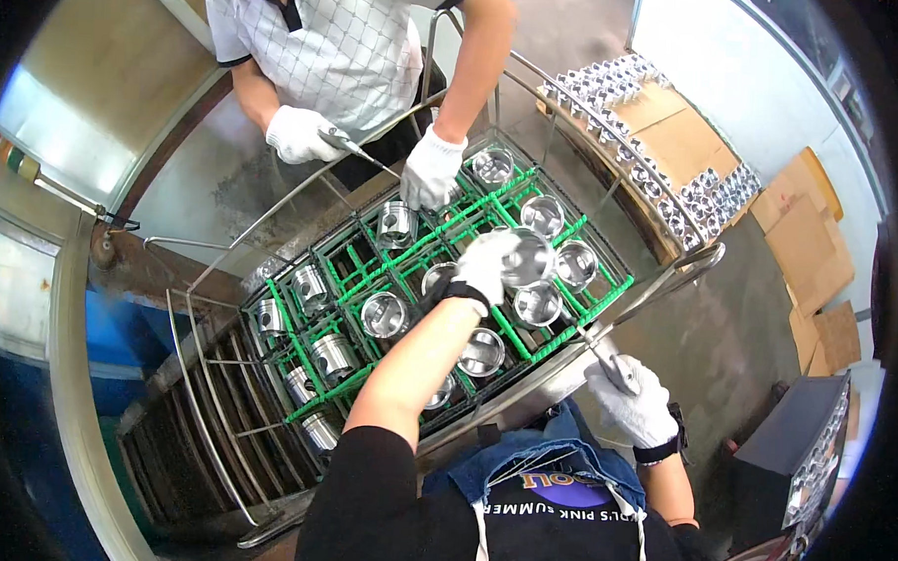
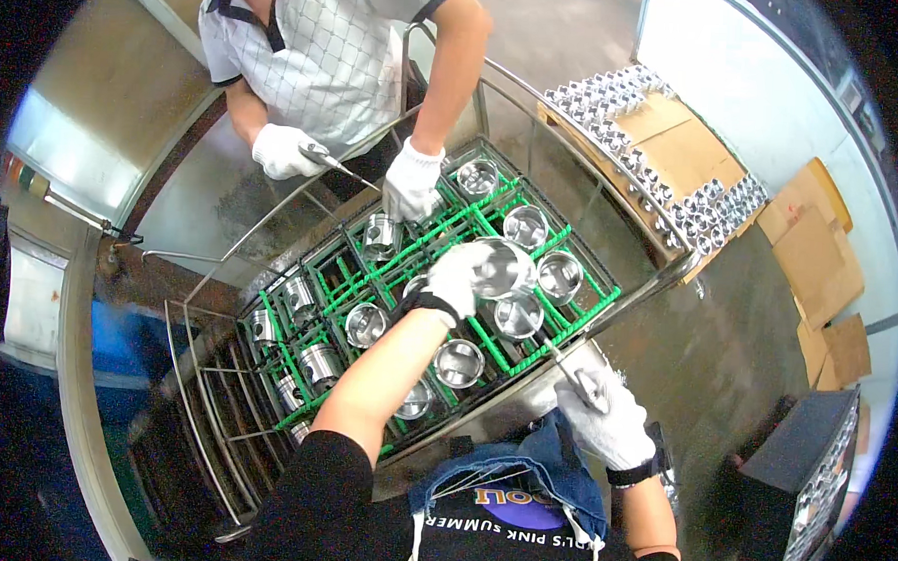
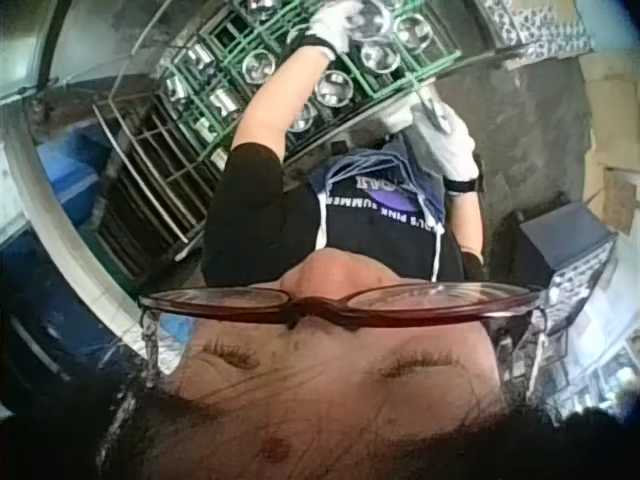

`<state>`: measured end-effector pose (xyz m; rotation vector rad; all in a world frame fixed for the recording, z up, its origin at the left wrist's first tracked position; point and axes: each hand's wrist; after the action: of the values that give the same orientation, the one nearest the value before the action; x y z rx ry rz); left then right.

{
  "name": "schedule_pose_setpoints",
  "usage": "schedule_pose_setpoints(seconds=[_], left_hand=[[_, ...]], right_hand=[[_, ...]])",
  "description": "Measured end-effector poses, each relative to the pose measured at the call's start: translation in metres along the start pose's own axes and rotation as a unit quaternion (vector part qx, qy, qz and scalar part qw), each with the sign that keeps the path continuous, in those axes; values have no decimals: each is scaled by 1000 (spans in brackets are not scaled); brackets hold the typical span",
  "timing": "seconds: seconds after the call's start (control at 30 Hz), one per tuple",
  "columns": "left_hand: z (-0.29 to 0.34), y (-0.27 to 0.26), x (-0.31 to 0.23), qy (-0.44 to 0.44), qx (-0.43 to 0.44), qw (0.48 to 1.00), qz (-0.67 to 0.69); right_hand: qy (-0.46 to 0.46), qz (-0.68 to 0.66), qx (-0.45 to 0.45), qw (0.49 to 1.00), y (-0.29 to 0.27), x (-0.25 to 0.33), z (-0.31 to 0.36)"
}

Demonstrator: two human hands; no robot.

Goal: Load metal pistons into a green plastic washing rack and operate an industrial cleaning machine.

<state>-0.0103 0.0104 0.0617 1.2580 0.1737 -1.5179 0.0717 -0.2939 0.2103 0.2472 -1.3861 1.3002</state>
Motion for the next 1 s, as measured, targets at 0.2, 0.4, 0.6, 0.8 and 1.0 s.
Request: schedule_pose_setpoints(seconds=[0.2,0.4,0.6,0.8,1.0], left_hand=[[-1,33,10,37,91,994,-51],[-9,-71,-64,5,-224,967,121],[-50,-167,-65,68,-135,962,229],[-49,-145,-80,92,-148,937,302],[29,-74,-97,117,-216,943,226]], right_hand=[[-22,31,-25,999,-7,8,-9],[28,67,25,997,-8,32,-29],[28,121,51,991,-6,39,-39],[9,106,18,994,-1,33,-32],[1,90,18,996,-2,28,-36]])
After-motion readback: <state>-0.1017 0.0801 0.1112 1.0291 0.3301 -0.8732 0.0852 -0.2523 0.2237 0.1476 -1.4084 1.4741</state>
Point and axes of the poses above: each hand's wrist, its own z-axis away from the middle knuckle, its own y-axis out of the palm, x = y × z, and after that the axes turned 8 degrees about -z, right-handed
